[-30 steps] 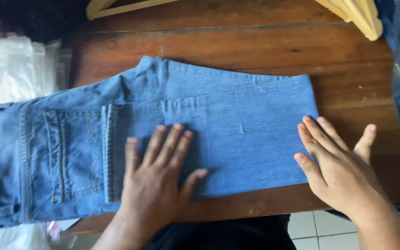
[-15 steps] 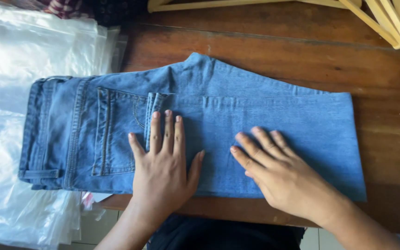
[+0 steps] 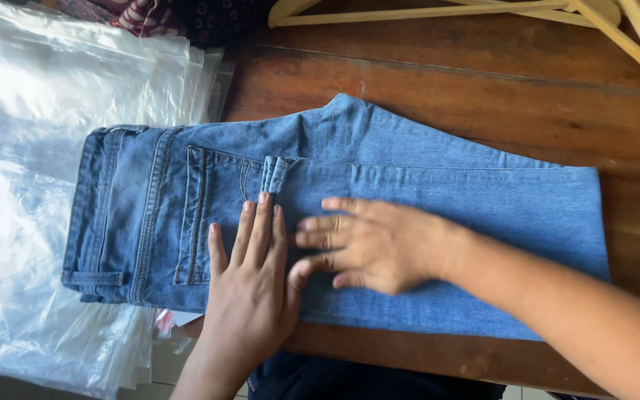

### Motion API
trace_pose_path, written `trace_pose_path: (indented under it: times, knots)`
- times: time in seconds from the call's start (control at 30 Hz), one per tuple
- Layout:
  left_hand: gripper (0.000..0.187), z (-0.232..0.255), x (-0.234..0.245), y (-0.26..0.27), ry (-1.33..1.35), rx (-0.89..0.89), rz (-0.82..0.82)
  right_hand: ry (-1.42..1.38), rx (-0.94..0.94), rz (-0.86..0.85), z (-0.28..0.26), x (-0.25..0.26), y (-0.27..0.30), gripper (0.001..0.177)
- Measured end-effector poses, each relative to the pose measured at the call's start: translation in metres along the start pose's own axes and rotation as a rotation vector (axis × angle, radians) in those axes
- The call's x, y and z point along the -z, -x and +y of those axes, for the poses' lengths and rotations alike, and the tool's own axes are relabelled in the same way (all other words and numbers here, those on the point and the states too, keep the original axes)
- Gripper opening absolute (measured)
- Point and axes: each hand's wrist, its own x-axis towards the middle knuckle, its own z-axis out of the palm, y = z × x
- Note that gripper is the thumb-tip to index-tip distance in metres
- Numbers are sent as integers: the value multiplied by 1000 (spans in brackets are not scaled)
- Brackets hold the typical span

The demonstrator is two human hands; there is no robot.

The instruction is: Folding a pair of blue jeans and arranging tags on the back.

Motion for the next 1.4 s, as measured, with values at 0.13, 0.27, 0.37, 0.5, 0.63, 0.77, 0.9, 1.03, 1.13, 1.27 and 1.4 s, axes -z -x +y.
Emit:
trace_pose_path:
  times: [0.13,0.27,0.37,0.5,0.63,0.77,0.9,1.03,1.13,1.27,1.4]
  knots:
    - [80,1,-3,0,-24,4,15,86,-55,41,33,-13,-1,58]
    - [83,0,-4,-4,-100,2,-19,133,-145,153,46,-3,-5,60]
    - [81,1,-2,-6,-97,4,-14,81,-189,174,48,1,-5,58]
    - [80,4,1,-4,-89,11,14,167,-343,133,48,3,9,62]
    - [79,4,1,-4,-108,0,14,155,-493,179,44,2,53,63]
    - [81,4,0,-3,-127,-1,46,201,-700,53,39,3,112,67]
    - [80,4,2,-4,-95,7,5,163,-925,53,33,-3,184,80]
    - [80,4,2,-5,-122,-19,-23,169,-1083,102,23,-12,226,85]
    - [80,10,5,-3,-289,-65,34,220,-1162,176,10,-13,224,87]
    - [80,30,2,-10,-353,-60,37,231,-1125,180,-36,6,167,84]
    - [72,68,-4,-31,4,-263,43,552,-828,17,-77,-14,124,73]
